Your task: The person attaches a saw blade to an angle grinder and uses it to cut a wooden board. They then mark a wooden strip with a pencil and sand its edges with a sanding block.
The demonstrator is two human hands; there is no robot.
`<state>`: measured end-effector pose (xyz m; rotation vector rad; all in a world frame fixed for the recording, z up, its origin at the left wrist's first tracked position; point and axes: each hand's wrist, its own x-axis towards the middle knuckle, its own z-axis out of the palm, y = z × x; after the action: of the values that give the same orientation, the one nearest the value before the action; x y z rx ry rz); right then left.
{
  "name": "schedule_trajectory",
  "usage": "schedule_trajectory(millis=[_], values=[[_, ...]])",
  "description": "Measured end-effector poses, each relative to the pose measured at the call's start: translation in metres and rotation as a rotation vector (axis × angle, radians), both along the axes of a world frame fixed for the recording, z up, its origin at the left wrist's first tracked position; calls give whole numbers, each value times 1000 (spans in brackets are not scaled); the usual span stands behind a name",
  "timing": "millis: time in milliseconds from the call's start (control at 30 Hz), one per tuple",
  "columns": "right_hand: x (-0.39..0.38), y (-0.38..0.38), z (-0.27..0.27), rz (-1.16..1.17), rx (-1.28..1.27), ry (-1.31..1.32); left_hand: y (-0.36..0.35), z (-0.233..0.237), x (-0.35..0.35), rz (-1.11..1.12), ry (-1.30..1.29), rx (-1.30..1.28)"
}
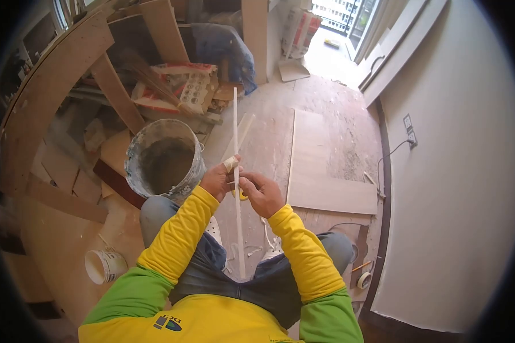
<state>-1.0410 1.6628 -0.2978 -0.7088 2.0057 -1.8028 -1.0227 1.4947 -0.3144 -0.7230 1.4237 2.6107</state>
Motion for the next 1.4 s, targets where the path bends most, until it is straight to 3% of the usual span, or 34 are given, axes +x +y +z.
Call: schedule_trajectory(millis=[1067, 1267, 1400], values=[[-5, -1, -5, 35, 28, -140, 1, 12, 3, -7, 111, -106], [-2, -3, -6, 127, 256, -77, 7, -7, -2, 122, 144, -267], [-5, -3, -21, 79, 134, -108, 11, -6, -2, 180, 175, -305]])
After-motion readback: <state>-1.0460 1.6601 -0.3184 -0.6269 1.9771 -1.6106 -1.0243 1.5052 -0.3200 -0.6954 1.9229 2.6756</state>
